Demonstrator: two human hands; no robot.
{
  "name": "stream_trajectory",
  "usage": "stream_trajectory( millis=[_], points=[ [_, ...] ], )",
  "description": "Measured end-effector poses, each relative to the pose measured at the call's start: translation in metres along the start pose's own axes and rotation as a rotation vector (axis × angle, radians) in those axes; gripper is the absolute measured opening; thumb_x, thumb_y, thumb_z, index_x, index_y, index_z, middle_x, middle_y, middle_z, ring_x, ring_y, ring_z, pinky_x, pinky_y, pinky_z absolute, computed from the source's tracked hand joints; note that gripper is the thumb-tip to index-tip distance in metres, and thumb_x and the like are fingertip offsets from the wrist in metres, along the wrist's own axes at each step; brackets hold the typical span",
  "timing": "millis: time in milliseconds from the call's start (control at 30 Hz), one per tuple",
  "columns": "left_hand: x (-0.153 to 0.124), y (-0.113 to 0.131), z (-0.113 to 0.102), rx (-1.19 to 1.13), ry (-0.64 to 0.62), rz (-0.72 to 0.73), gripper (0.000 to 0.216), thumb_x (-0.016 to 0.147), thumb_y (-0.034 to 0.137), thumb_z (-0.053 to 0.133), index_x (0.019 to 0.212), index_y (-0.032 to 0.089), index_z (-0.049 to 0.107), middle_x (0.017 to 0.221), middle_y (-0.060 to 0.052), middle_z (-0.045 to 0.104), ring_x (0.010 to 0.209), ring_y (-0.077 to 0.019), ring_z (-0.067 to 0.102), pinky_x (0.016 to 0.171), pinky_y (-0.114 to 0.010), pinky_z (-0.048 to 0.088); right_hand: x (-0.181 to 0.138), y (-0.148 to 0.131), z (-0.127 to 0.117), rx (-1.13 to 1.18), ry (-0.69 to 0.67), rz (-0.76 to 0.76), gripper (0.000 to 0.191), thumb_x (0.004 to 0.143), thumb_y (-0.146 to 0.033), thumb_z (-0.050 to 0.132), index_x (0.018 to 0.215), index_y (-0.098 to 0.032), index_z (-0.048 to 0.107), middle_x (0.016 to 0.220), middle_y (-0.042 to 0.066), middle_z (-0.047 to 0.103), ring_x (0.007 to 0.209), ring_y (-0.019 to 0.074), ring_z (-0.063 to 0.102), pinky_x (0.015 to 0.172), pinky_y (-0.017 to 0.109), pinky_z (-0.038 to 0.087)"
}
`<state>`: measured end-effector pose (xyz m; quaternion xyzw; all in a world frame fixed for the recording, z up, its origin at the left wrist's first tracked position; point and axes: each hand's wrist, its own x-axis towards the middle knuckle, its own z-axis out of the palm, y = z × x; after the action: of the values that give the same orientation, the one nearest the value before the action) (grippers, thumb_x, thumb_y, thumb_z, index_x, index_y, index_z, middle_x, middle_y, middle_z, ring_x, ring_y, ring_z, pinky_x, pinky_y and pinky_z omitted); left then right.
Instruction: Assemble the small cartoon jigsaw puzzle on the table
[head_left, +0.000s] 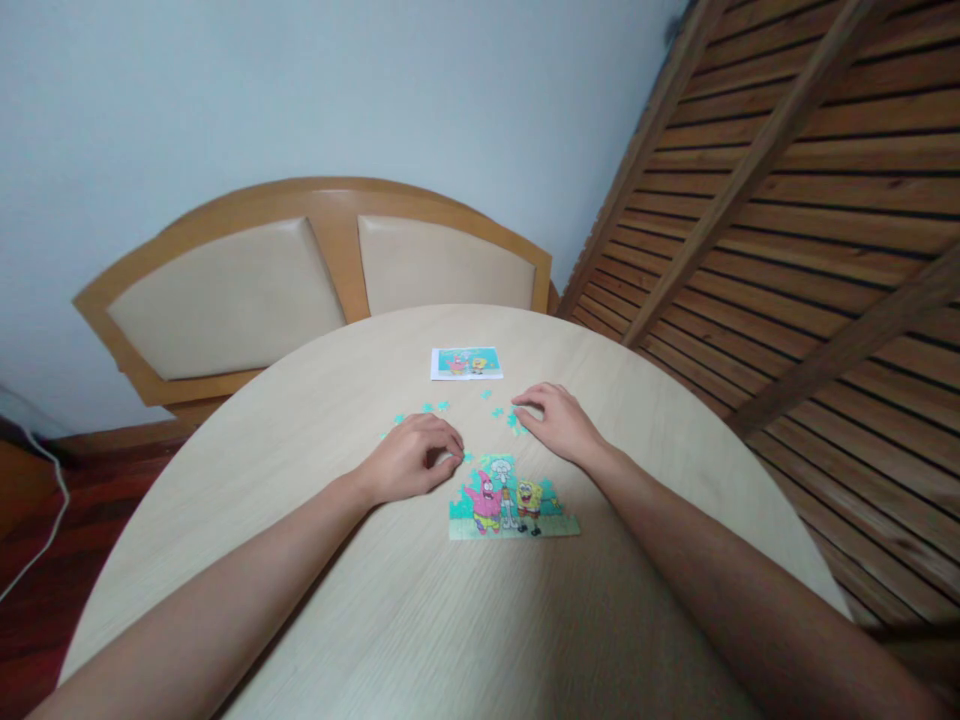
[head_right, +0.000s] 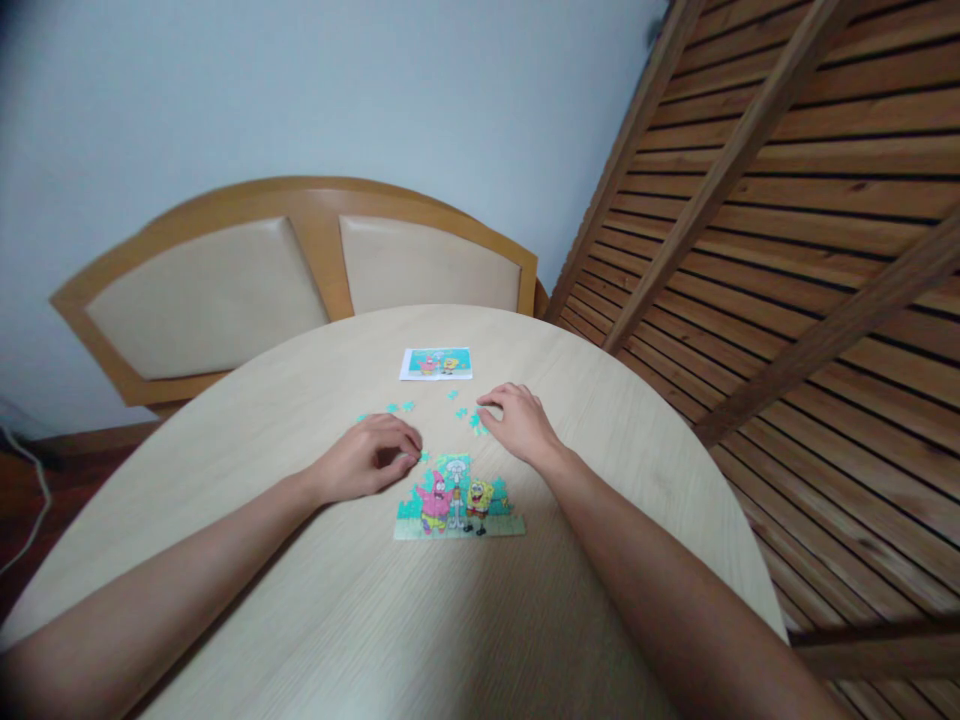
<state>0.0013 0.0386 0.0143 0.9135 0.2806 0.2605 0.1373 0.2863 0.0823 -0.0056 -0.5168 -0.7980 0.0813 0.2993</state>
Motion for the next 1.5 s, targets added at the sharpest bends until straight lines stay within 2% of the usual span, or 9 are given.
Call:
stream_trajectory(
  millis=[200, 433, 767, 1000, 1100, 1233, 1500],
  points=[
    [-0.001, -0.003, -0.002, -0.051, -0.021, -0.014, 0.013, 0.092, 0.022, 0.058, 0.088, 0.022, 0.07, 0.095, -0.004, 0.074, 0.092, -0.0201, 0.067, 0.09, -0.039, 0.051, 0.001, 0.005, 0.001, 0.003, -0.011, -0.018, 0.015, 0.091, -0.027, 0.066, 0.101, -0.023, 0.077, 0.108, 0.008, 0.073, 0.105, 0.026, 0.064, 0.099, 0.045, 0.047],
    [-0.004, -0.007, -0.01, -0.054, -0.078, 0.041, 0.015, 0.096, 0.022, 0.056, 0.091, 0.022, 0.07, 0.097, -0.005, 0.074, 0.094, -0.0199, 0.067, 0.091, -0.038, 0.05, 0.001, 0.008, 0.001, 0.015, -0.012, -0.034, 0.016, 0.092, -0.027, 0.064, 0.1, -0.022, 0.077, 0.107, 0.008, 0.073, 0.105, 0.0256, 0.064, 0.1, 0.044, 0.046],
    [-0.006, -0.012, -0.009, -0.095, -0.058, 0.062, 0.014, 0.097, 0.023, 0.057, 0.093, 0.022, 0.07, 0.098, -0.005, 0.074, 0.094, -0.0193, 0.067, 0.09, -0.037, 0.05, 0.005, 0.02, -0.005, 0.164, -0.045, -0.131, 0.021, 0.095, -0.026, 0.058, 0.098, -0.019, 0.077, 0.101, 0.009, 0.075, 0.098, 0.0233, 0.067, 0.094, 0.04, 0.05],
    [-0.005, -0.01, -0.008, -0.091, -0.041, 0.077, 0.013, 0.097, 0.023, 0.057, 0.096, 0.02, 0.07, 0.098, -0.006, 0.073, 0.095, -0.0199, 0.067, 0.091, -0.038, 0.05, 0.005, 0.02, -0.008, 0.276, -0.047, -0.055, 0.015, 0.091, -0.027, 0.062, 0.091, -0.02, 0.075, 0.098, 0.008, 0.074, 0.093, 0.0223, 0.068, 0.089, 0.038, 0.051],
    [-0.006, -0.01, -0.008, -0.091, -0.024, 0.08, 0.013, 0.096, 0.024, 0.057, 0.098, 0.019, 0.069, 0.1, -0.007, 0.072, 0.097, -0.0203, 0.066, 0.092, -0.038, 0.051, 0.002, 0.019, -0.014, 0.321, -0.126, -0.131, 0.012, 0.085, -0.032, 0.07, 0.083, -0.021, 0.073, 0.102, 0.008, 0.069, 0.098, 0.0222, 0.066, 0.094, 0.039, 0.05],
    [-0.007, -0.013, -0.007, -0.077, -0.036, 0.078, 0.012, 0.095, 0.023, 0.058, 0.1, 0.02, 0.069, 0.101, -0.006, 0.072, 0.098, -0.0209, 0.065, 0.093, -0.039, 0.05, 0.0, 0.021, -0.022, 0.32, -0.254, -0.182, 0.018, 0.08, -0.038, 0.077, 0.088, -0.022, 0.077, 0.118, 0.01, 0.061, 0.113, 0.0258, 0.061, 0.105, 0.045, 0.043],
    [-0.007, -0.015, -0.006, -0.07, -0.041, 0.084, 0.011, 0.095, 0.025, 0.061, 0.1, 0.02, 0.069, 0.1, -0.006, 0.073, 0.097, -0.0206, 0.066, 0.093, -0.039, 0.05, 0.002, 0.021, -0.021, 0.285, -0.316, -0.165, 0.016, 0.081, -0.038, 0.078, 0.086, -0.023, 0.078, 0.121, 0.01, 0.064, 0.117, 0.0281, 0.057, 0.11, 0.048, 0.036]
  ],
)
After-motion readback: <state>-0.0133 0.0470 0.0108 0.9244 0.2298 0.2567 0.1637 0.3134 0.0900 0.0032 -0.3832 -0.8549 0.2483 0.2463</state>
